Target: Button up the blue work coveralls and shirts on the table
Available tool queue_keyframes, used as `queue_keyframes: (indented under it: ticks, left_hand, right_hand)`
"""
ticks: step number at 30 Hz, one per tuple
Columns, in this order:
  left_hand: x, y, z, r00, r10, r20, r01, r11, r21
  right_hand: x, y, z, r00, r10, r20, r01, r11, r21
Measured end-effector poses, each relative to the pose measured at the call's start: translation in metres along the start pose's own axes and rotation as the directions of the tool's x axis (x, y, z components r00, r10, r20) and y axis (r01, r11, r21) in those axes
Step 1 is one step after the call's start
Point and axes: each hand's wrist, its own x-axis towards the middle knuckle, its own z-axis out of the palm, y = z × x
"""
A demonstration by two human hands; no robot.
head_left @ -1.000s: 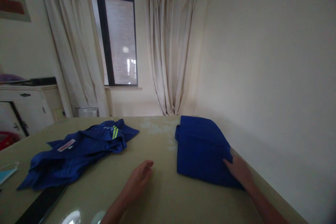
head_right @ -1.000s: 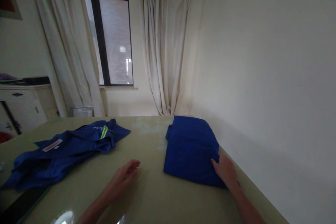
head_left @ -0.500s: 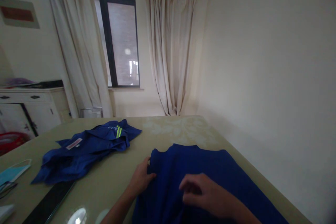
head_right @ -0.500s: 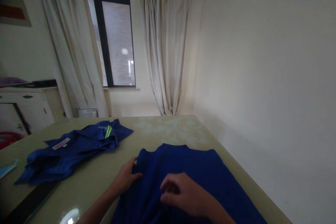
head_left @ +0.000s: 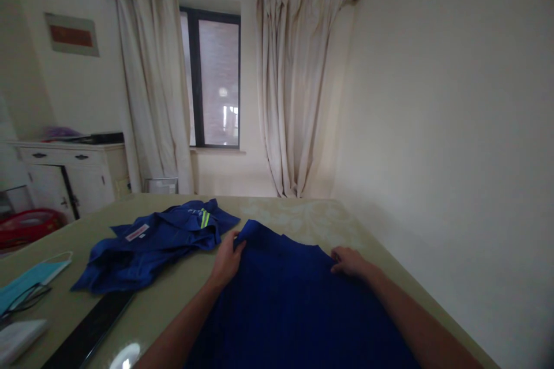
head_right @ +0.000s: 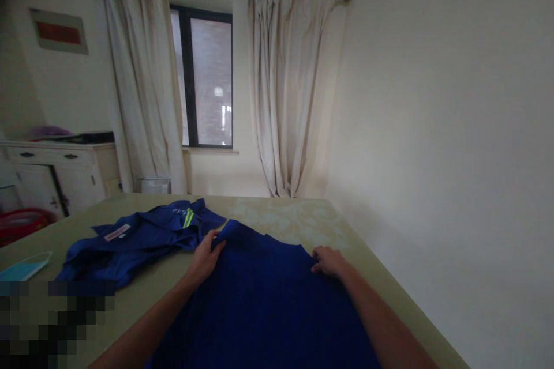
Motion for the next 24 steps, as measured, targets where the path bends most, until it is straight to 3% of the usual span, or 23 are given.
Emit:
queue_keyframes:
  ticks: [5, 9, 11, 14, 15, 17, 18, 20, 22, 24]
  left_hand:
    - [0.014, 0.007, 0.003, 0.993, -0.062, -0.101, 0.049, 0.991, -0.124]
    - [0.044, 0.035, -0.019, 0.966, -0.068, -0.251, -0.007, 0.958, -0.288]
    - [0.058, 0.058, -0.039, 0.947, -0.05, -0.318, -0.07, 0.931, -0.357]
    - [0.062, 0.097, -0.075, 0.935, -0.001, -0.355, -0.187, 0.85, -0.492]
    - [0.058, 0.108, -0.086, 0.938, 0.011, -0.348, -0.221, 0.791, -0.571]
    - [0.04, 0.122, -0.104, 0.943, 0.011, -0.332, -0.243, 0.706, -0.666]
    - [0.027, 0.122, -0.111, 0.954, 0.013, -0.3, -0.225, 0.694, -0.684]
    - [-0.003, 0.11, -0.119, 0.977, 0.022, -0.213, -0.159, 0.74, -0.653]
    - [-0.039, 0.081, -0.122, 0.996, 0.031, -0.085, -0.071, 0.847, -0.527]
    - [-0.075, 0.043, -0.122, 1.0, -0.006, 0.005, 0.008, 0.949, -0.314]
  right_hand:
    - [0.011, -0.024, -0.024, 0.982, -0.088, -0.167, 0.069, 0.991, -0.115]
    - [0.014, -0.04, -0.069, 0.912, -0.12, -0.393, 0.065, 0.986, -0.151]
    - [0.011, -0.042, -0.099, 0.822, -0.151, -0.55, 0.076, 0.985, -0.157]
    - [-0.004, -0.039, -0.139, 0.571, -0.231, -0.788, 0.147, 0.973, -0.178]
    - [-0.012, -0.036, -0.148, 0.489, -0.276, -0.827, 0.192, 0.959, -0.206]
    - [-0.03, -0.031, -0.157, 0.389, -0.405, -0.828, 0.301, 0.905, -0.301]
    - [-0.042, -0.028, -0.155, 0.366, -0.482, -0.796, 0.365, 0.861, -0.353]
    - [-0.067, -0.024, -0.139, 0.363, -0.621, -0.695, 0.498, 0.759, -0.419]
    - [-0.094, -0.023, -0.104, 0.402, -0.708, -0.581, 0.611, 0.68, -0.405]
    - [-0.12, -0.027, -0.054, 0.475, -0.73, -0.491, 0.665, 0.663, -0.343]
